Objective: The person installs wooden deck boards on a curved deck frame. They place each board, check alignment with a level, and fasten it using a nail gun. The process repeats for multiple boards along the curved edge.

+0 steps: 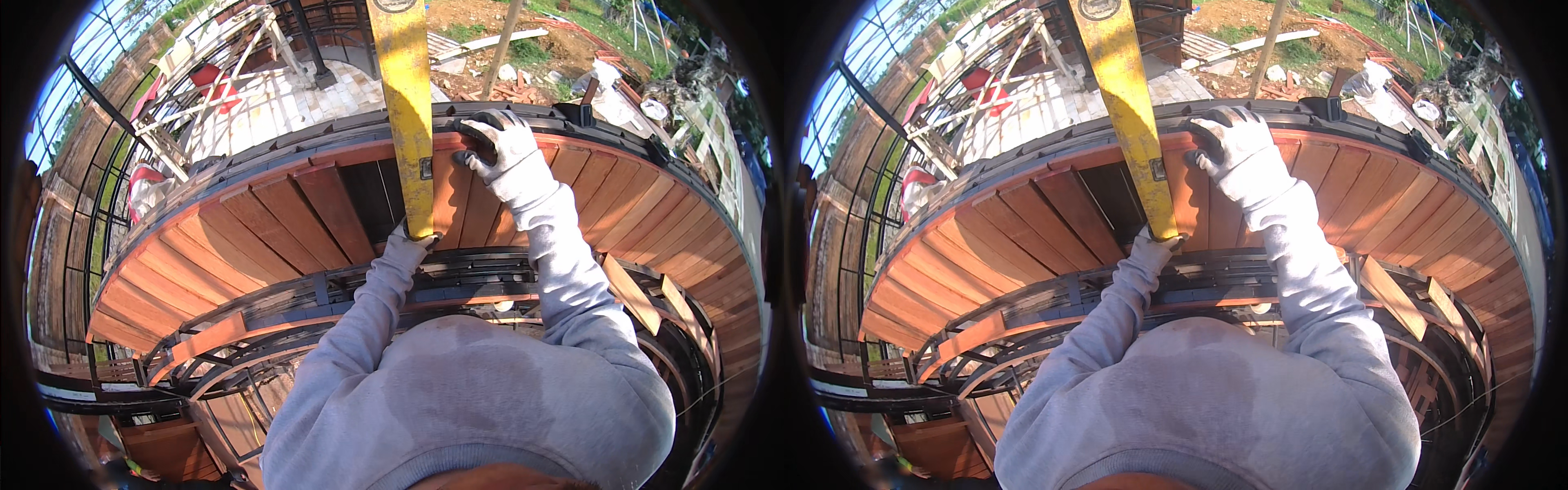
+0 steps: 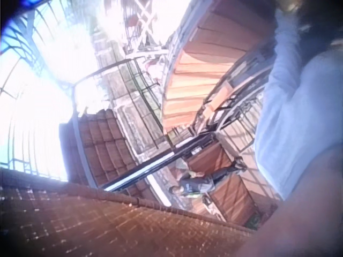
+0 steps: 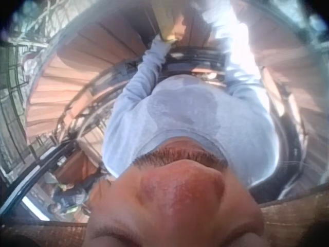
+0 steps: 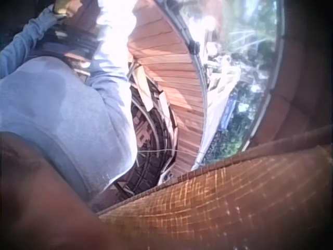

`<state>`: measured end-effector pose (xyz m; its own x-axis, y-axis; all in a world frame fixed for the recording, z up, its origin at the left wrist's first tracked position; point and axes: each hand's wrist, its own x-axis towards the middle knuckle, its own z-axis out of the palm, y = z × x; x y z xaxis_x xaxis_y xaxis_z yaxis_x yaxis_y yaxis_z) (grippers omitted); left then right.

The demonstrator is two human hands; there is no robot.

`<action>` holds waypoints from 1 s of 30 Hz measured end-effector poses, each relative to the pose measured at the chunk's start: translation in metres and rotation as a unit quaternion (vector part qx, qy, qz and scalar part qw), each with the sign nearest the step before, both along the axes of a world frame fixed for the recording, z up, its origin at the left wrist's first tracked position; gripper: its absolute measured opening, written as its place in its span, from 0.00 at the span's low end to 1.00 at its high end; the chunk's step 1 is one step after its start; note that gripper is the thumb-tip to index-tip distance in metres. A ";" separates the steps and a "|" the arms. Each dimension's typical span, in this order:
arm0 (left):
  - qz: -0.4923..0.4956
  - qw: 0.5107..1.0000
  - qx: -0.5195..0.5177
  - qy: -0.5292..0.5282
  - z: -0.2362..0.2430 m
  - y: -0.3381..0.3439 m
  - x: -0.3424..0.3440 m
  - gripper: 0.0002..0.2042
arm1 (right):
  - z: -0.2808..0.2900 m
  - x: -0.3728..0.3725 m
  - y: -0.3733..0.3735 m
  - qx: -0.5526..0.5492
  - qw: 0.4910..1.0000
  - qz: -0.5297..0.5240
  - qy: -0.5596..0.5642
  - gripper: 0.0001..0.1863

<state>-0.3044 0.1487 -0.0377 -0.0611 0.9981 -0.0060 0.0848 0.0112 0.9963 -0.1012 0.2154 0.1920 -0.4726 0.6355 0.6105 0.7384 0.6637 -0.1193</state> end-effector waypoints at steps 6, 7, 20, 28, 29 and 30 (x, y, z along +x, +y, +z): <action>0.031 0.998 0.043 -0.034 -0.007 0.001 0.005 0.29 | -0.006 0.003 0.006 -0.010 1.000 0.013 0.002 0.25; 0.055 0.997 0.047 -0.038 0.000 0.001 0.009 0.30 | -0.007 0.005 0.008 -0.005 1.000 0.013 -0.001 0.25; 0.270 0.926 0.243 0.098 0.086 -0.037 0.031 0.36 | -0.004 -0.001 0.010 -0.010 0.998 0.046 0.031 0.24; 0.444 0.860 0.229 -0.100 0.149 -0.166 0.009 0.25 | -0.001 0.002 0.003 0.010 0.988 0.135 0.080 0.20; 0.474 0.842 0.211 -0.148 0.148 -0.179 0.003 0.23 | -0.002 0.002 0.002 -0.008 0.989 0.119 0.084 0.20; 0.519 0.812 0.222 -0.152 0.141 -0.192 -0.004 0.17 | -0.002 0.000 0.001 -0.003 0.989 0.119 0.088 0.19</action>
